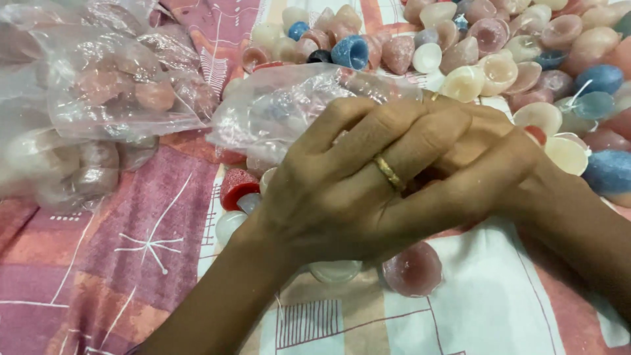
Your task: Sorting small molded wax melts into plastic zipper bags.
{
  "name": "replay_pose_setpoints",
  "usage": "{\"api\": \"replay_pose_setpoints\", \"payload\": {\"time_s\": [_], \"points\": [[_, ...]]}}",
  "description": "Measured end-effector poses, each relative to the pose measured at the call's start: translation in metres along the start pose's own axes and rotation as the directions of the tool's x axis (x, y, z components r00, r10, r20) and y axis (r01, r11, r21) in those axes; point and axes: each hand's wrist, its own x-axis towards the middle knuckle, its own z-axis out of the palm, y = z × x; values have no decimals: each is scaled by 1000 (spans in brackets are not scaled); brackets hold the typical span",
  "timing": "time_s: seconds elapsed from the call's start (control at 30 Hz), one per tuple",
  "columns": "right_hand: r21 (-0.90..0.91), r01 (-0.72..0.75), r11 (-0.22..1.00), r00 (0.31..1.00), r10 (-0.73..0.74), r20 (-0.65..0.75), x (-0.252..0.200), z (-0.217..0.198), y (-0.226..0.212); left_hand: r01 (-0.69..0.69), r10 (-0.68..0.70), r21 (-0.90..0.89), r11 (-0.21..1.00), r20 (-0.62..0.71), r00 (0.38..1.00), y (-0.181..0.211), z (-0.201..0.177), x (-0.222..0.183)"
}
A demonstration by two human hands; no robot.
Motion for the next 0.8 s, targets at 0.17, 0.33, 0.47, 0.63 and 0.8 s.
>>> {"api": "replay_pose_setpoints", "payload": {"time_s": [0.17,0.33,0.47,0.63,0.8], "points": [[-15,101,995,994,-101,-39,11,-3,0,89,-90,-32,995,-10,996,-10,-12,13],[-158,264,952,956,-280,-91,26,-8,-9,164,-129,-137,977,233,964,-23,-31,25],[-200,304,931,943,-324,-76,23,-8,-9,160,-133,-65,985,304,943,-23,-29,18],[-190,278,942,953,-295,-67,16,-4,-6,191,-169,-24,981,372,913,-21,-34,22],[-54,275,960,960,-278,-45,24,-10,-3,264,-187,-129,956,426,885,-23,-33,18]]}}
